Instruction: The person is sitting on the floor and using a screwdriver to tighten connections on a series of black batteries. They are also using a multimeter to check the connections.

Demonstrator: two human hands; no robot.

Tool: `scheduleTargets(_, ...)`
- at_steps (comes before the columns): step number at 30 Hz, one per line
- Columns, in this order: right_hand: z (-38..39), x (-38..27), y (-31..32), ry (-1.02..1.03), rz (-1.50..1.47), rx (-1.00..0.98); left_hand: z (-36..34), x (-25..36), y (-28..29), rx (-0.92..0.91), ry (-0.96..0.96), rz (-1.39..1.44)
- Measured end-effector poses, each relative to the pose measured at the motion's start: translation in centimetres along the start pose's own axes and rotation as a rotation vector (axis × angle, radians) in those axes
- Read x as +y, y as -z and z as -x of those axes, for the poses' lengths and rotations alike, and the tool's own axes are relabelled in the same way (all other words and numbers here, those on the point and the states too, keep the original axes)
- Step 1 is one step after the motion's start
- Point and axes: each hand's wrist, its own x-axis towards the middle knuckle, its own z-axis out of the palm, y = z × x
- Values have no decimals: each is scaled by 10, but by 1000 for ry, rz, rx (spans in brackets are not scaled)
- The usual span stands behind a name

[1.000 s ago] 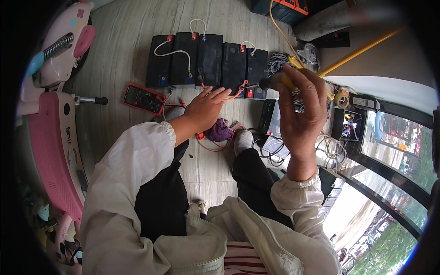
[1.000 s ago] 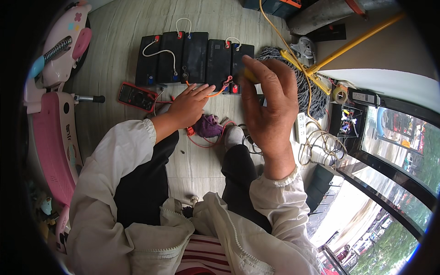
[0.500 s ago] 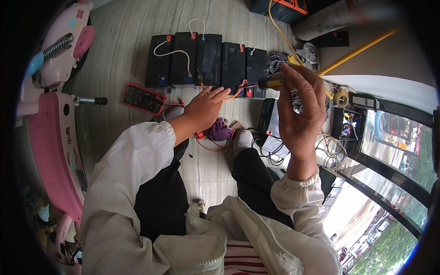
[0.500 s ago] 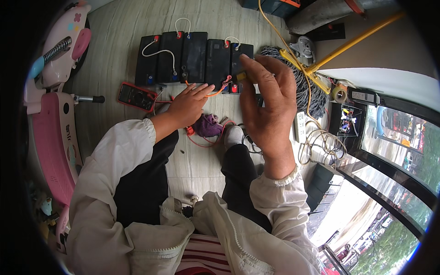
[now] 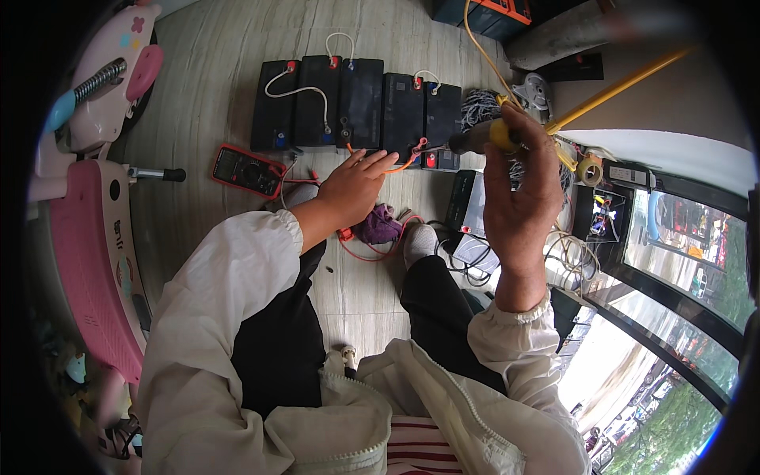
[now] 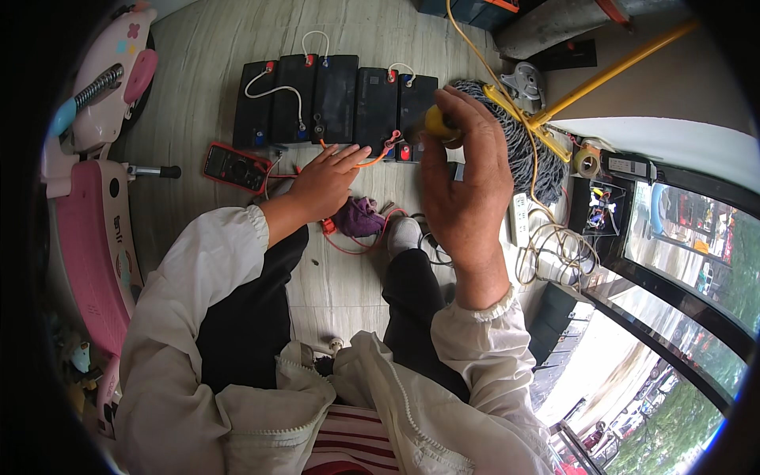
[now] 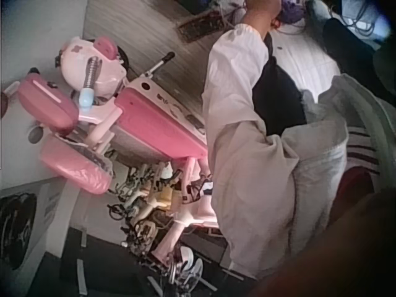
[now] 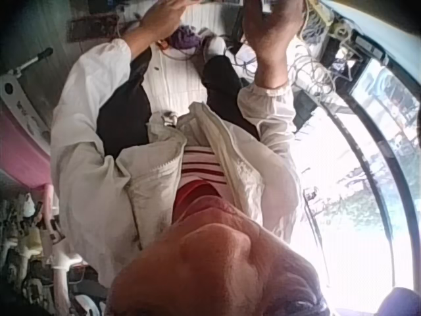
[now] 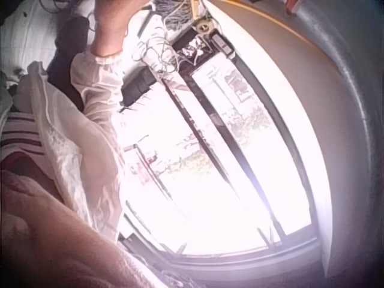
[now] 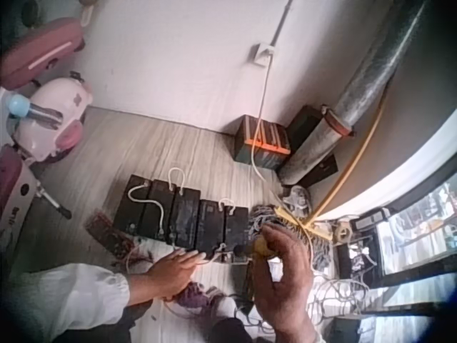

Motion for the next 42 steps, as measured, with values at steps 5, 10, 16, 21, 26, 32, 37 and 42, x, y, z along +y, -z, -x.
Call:
scheduleTargets(5,-2,-2,4,58,44,-66,1,0,0,1,5,1)
scheduleTargets(10,0,2,3,61,70,-62,0,0,0,2,6,9)
scheduleTargets(16,0,-1,3,29,-5,-89,0,1,0,1,16,17)
scheduleTargets(21,-1,-1,3,20,-26,-100,0,0,0,-7,15,12)
scheduleTargets(26,-2,-1,4,22,74,-74,0,0,0,4,9,7)
scheduleTargets(32,-1,-2,4,20,90,-88,0,0,-2,14,4,15)
scheduleTargets(37,-3,-2,5,94,91,-137,2,-2,-4,27,5,9)
scheduleTargets(42,-3,0,5,98,83,-116,0,-2,-4,3,0,-2)
